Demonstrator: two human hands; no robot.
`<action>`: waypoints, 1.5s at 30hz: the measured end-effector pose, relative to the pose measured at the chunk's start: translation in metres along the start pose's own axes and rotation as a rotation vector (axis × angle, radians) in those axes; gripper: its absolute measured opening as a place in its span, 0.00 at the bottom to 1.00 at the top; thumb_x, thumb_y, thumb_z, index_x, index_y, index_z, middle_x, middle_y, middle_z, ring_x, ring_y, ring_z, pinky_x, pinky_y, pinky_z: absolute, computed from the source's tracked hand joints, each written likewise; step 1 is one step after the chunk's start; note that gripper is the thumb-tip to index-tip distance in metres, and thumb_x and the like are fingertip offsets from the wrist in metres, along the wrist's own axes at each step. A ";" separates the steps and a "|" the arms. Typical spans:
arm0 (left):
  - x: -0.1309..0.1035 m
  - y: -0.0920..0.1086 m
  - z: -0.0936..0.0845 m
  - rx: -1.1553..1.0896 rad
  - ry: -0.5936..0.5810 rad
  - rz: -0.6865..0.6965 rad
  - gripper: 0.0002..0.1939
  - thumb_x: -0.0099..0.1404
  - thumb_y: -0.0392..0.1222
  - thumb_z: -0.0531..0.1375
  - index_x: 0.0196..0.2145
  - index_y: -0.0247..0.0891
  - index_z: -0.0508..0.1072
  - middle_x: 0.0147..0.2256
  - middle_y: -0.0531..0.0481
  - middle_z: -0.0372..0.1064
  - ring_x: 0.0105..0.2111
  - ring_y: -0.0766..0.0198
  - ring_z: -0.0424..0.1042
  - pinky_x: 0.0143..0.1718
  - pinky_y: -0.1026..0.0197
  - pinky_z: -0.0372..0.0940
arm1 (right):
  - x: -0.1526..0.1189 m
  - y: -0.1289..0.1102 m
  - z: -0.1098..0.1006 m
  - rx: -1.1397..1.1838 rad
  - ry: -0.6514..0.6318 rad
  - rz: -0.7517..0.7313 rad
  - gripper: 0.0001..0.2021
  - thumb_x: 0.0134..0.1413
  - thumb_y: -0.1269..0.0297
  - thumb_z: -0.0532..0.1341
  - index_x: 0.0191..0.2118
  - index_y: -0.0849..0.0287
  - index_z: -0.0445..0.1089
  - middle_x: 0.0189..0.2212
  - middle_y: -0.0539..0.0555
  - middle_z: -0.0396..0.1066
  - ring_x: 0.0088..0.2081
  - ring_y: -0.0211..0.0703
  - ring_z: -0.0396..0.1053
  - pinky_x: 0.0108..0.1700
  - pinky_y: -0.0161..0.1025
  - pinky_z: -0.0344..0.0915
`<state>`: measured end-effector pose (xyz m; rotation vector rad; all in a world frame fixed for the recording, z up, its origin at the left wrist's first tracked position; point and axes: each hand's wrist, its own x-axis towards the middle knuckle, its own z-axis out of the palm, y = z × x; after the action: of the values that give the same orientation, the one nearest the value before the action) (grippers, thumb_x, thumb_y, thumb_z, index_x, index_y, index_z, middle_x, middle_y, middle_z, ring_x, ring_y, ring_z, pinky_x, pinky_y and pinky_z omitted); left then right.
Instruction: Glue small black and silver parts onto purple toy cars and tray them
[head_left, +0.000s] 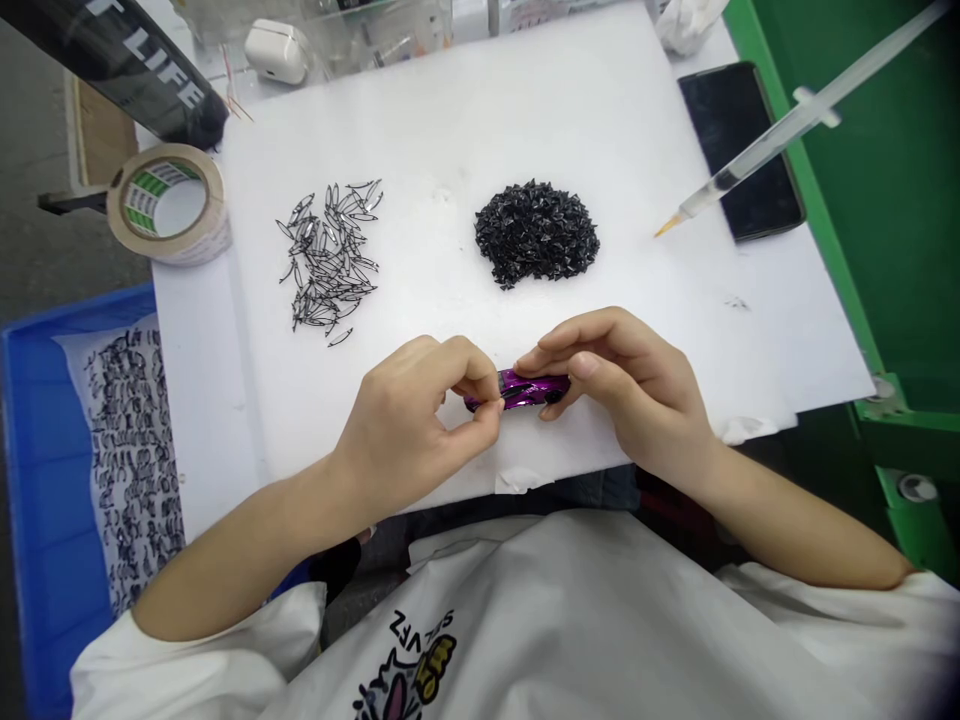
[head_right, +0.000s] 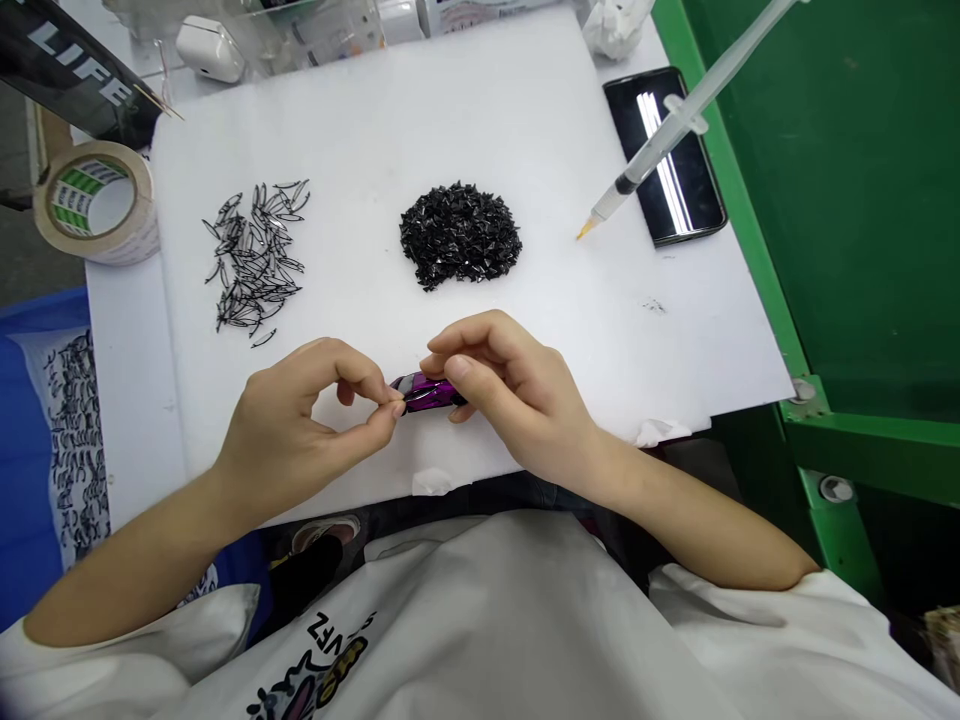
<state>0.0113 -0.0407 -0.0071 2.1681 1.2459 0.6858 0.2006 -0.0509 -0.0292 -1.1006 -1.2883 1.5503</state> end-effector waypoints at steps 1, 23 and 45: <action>0.000 0.000 0.000 0.004 0.001 0.003 0.08 0.53 0.27 0.59 0.26 0.37 0.65 0.24 0.60 0.66 0.26 0.72 0.63 0.27 0.68 0.60 | 0.000 0.000 0.000 0.000 -0.003 -0.002 0.07 0.58 0.60 0.55 0.40 0.54 0.65 0.35 0.51 0.72 0.42 0.39 0.72 0.29 0.32 0.74; -0.006 -0.002 0.011 0.107 -0.225 -0.072 0.12 0.59 0.35 0.55 0.41 0.37 0.60 0.38 0.50 0.65 0.37 0.61 0.64 0.40 0.57 0.61 | -0.003 0.003 -0.004 -0.815 -0.093 -0.405 0.17 0.48 0.74 0.56 0.46 0.54 0.61 0.39 0.55 0.69 0.41 0.46 0.67 0.40 0.47 0.65; 0.002 -0.001 0.014 0.162 -0.255 -0.141 0.16 0.52 0.35 0.53 0.41 0.37 0.61 0.36 0.49 0.66 0.37 0.58 0.66 0.39 0.54 0.63 | 0.000 0.009 0.003 -1.005 -0.135 -0.454 0.15 0.47 0.73 0.55 0.43 0.58 0.58 0.35 0.54 0.68 0.37 0.45 0.65 0.40 0.44 0.62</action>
<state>0.0209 -0.0411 -0.0168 2.1876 1.3386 0.2483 0.1969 -0.0526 -0.0377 -1.1426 -2.3234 0.5990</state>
